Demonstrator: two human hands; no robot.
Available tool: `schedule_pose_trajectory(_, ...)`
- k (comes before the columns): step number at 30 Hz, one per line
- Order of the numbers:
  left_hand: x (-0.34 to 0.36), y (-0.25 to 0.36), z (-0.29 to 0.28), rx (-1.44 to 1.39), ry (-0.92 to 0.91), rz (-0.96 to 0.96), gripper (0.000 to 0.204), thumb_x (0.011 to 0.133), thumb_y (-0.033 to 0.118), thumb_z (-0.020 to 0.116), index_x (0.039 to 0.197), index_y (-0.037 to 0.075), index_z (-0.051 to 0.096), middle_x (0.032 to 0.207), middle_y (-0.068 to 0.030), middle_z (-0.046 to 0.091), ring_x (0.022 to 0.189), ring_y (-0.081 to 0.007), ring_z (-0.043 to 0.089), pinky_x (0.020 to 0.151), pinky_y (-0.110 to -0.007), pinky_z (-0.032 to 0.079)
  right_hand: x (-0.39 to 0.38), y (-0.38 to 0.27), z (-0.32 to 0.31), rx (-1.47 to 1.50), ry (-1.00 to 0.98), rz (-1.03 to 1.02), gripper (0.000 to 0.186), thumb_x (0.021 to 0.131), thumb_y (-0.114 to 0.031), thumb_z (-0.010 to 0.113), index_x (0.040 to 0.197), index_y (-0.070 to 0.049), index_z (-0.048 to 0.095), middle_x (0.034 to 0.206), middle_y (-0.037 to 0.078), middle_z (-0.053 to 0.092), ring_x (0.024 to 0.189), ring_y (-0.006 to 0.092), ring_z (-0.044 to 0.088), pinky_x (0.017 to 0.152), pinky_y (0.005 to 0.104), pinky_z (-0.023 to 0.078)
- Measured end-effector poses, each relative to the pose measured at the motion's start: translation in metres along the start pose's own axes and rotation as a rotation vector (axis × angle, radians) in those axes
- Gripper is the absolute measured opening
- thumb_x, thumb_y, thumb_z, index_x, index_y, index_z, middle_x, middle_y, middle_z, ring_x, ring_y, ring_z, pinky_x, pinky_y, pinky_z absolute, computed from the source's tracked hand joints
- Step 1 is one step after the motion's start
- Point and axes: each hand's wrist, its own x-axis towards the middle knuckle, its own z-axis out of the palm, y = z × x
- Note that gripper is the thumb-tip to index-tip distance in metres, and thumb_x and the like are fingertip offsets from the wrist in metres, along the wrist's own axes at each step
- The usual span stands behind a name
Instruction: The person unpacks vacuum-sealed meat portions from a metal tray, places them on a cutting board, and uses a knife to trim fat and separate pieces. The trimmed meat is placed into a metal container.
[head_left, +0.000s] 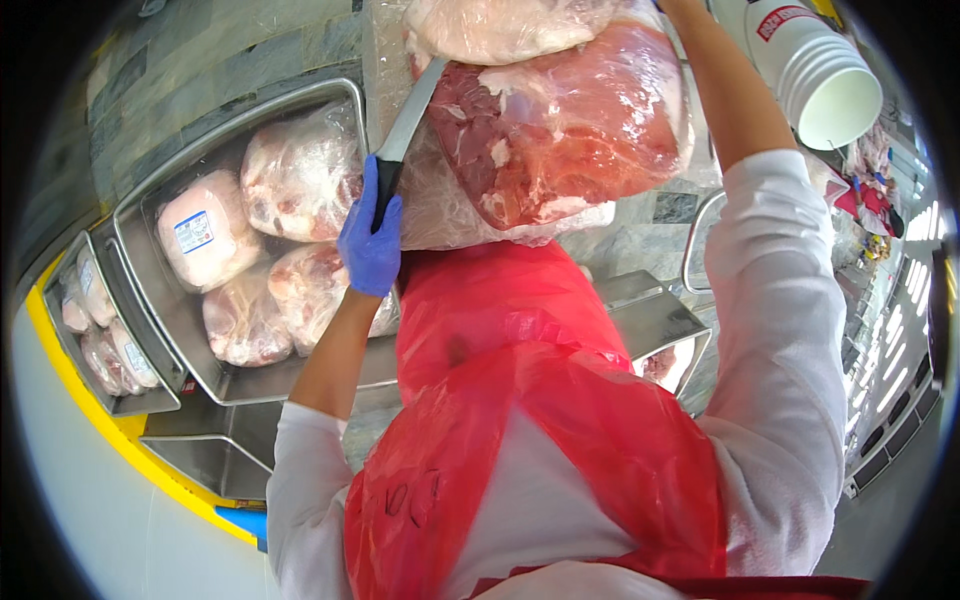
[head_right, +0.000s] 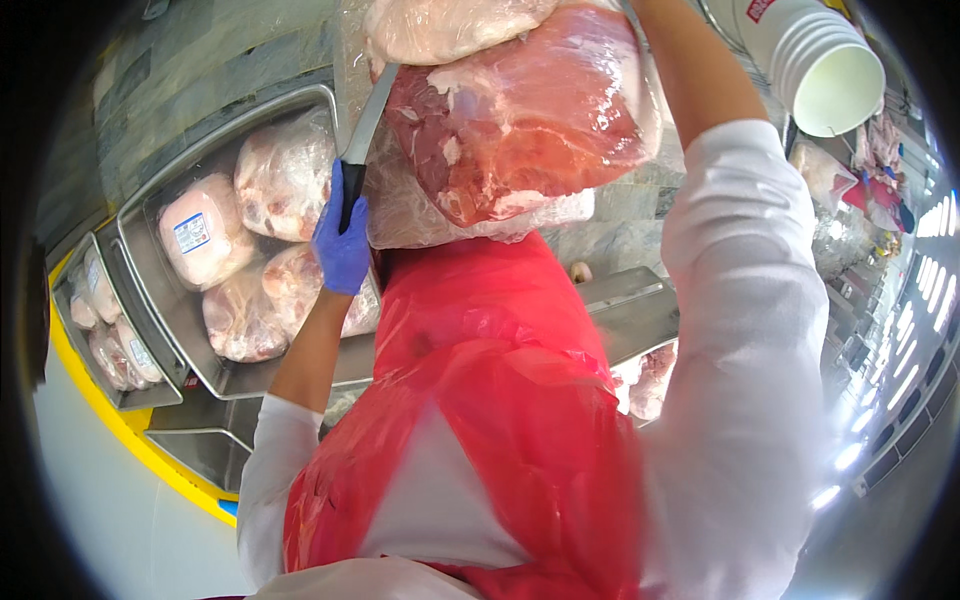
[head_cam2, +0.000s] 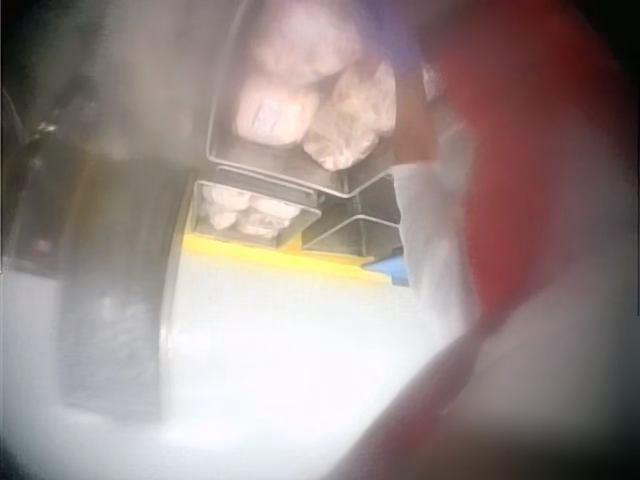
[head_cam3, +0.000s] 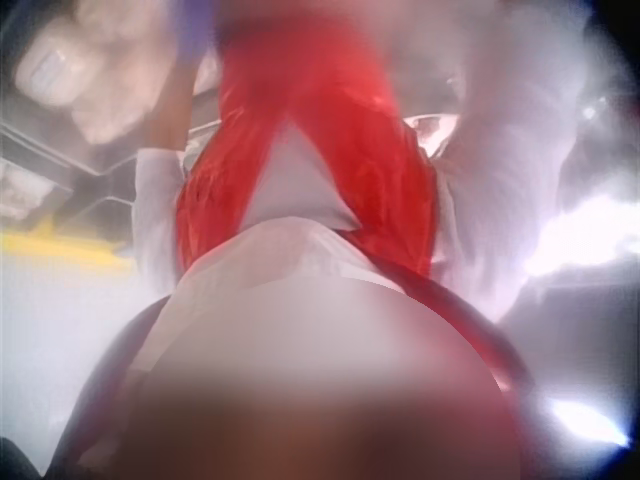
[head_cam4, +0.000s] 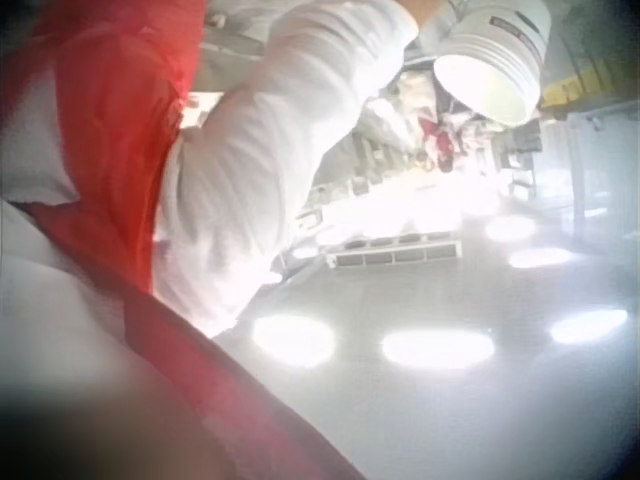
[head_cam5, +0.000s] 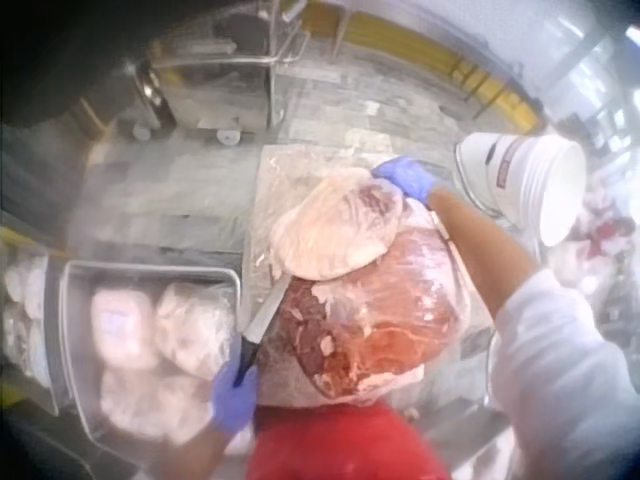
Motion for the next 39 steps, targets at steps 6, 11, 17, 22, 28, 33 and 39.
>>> schedule_pose_trajectory(6,-0.002,0.030,-0.069,-0.052,-0.080,-0.036,0.049,0.094,0.021,0.060,0.141,0.013,0.049,0.125,-0.0183,0.063,0.113,-0.0256,0.063,0.086,-0.034,0.050,0.045,-0.157,-0.066,0.145,0.172,0.166,0.032,0.086,-0.031,0.060,0.104,-0.006,0.070,0.101,0.018,0.068,0.094,0.0364,0.064,0.084,0.0417,0.051)
schedule_pose_trajectory(11,-0.023,0.020,-0.099,-0.015,-0.067,-0.151,0.049,0.094,0.023,0.061,0.141,0.018,0.049,0.110,-0.0205,0.067,0.095,-0.0261,0.070,0.079,-0.035,0.052,0.060,-0.231,-0.027,-0.024,-0.059,-0.496,0.035,0.085,-0.036,0.061,0.097,-0.004,0.068,0.101,0.021,0.065,0.099,0.0376,0.061,0.088,0.0434,0.049)
schedule_pose_trajectory(17,-0.064,-0.001,-0.103,-0.046,0.117,-0.206,0.047,0.094,0.021,0.063,0.139,0.016,0.053,0.098,-0.0188,0.070,0.081,-0.0186,0.068,0.072,-0.033,0.051,0.035,-0.275,-0.041,-0.145,-0.185,-0.397,0.045,0.083,-0.047,0.061,0.092,-0.003,0.062,0.097,0.020,0.061,0.093,0.0387,0.058,0.083,0.0470,0.045)
schedule_pose_trajectory(22,-0.071,0.008,-0.102,-0.029,0.108,-0.204,0.046,0.094,0.021,0.062,0.139,0.017,0.053,0.102,-0.0200,0.069,0.085,-0.0268,0.070,0.075,-0.034,0.051,0.017,-0.270,-0.045,-0.332,-0.154,-0.595,0.042,0.085,-0.046,0.059,0.080,-0.005,0.063,0.085,0.018,0.062,0.080,0.0351,0.060,0.072,0.0462,0.044)
schedule_pose_trajectory(28,-0.062,0.012,-0.093,-0.054,0.105,-0.078,0.047,0.092,0.025,0.064,0.138,0.019,0.054,0.107,-0.0177,0.068,0.093,-0.0290,0.069,0.078,-0.036,0.052,0.011,-0.253,-0.044,-0.336,-0.303,-0.597,0.043,0.089,-0.045,0.055,0.065,-0.012,0.066,0.065,0.014,0.063,0.061,0.0353,0.059,0.062,0.0459,0.045)
schedule_pose_trajectory(33,-0.055,0.017,-0.087,0.003,0.110,0.061,0.047,0.090,0.028,0.066,0.136,0.023,0.056,0.097,-0.0154,0.069,0.085,-0.0318,0.068,0.072,-0.039,0.052,0.008,-0.261,-0.088,-0.452,-0.389,-0.486,0.045,0.090,-0.049,0.054,0.064,-0.014,0.066,0.065,0.013,0.063,0.057,0.0359,0.060,0.055,0.0465,0.047)
schedule_pose_trajectory(39,-0.038,0.039,-0.093,0.209,-0.001,0.091,0.046,0.090,0.032,0.064,0.136,0.027,0.056,0.083,-0.0128,0.066,0.073,-0.0320,0.065,0.064,-0.041,0.051,-0.015,-0.215,-0.112,-0.430,-0.361,-0.488,0.048,0.090,-0.050,0.053,0.063,-0.013,0.064,0.065,0.011,0.064,0.057,0.0352,0.060,0.055,0.0464,0.047)
